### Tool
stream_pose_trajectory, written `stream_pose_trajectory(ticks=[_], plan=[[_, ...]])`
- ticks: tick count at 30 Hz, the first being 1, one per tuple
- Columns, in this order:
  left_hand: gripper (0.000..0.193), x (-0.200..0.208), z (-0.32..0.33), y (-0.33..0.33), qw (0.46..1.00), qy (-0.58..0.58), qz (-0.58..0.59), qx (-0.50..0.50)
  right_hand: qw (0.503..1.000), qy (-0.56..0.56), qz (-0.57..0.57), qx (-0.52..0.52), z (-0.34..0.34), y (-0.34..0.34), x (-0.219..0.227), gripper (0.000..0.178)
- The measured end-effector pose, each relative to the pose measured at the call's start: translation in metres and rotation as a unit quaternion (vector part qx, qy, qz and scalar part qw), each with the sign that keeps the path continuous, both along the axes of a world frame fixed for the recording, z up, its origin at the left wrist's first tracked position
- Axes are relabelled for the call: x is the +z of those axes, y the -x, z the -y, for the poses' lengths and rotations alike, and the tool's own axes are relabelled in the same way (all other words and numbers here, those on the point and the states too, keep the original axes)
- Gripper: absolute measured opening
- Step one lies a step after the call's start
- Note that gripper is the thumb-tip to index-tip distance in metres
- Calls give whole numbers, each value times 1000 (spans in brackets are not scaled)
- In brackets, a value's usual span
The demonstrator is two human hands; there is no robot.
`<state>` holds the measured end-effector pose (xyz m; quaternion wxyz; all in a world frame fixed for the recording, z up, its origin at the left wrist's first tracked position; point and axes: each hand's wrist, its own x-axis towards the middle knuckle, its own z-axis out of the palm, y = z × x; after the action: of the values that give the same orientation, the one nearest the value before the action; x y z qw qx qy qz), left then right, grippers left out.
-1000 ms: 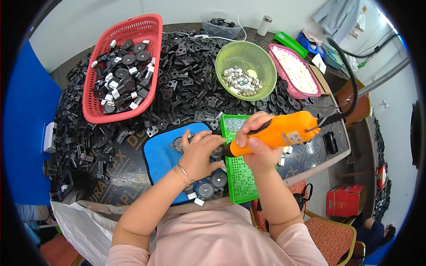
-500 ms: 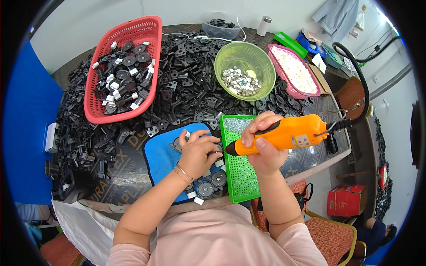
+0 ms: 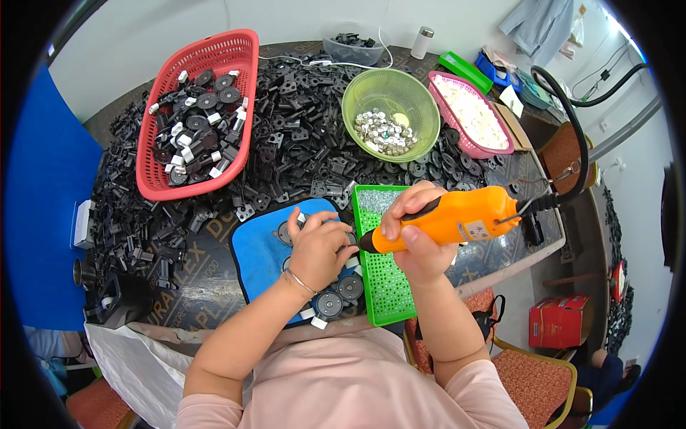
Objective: The recorder is assembling small electronic components by placing white connectors into black circular housings and securing them using an electric screwdriver.
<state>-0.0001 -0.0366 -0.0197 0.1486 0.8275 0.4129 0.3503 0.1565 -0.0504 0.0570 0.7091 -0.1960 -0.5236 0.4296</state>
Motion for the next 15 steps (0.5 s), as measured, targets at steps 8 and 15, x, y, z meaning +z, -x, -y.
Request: stream_pose_trajectory(ticks=[8, 15], plan=[[25, 0, 3, -1, 999, -28, -40, 7, 1000, -5, -2, -1, 1, 2, -1, 23], [64, 4, -1, 4, 993, 46, -103, 25, 999, 24, 22, -25, -6, 3, -19, 24]])
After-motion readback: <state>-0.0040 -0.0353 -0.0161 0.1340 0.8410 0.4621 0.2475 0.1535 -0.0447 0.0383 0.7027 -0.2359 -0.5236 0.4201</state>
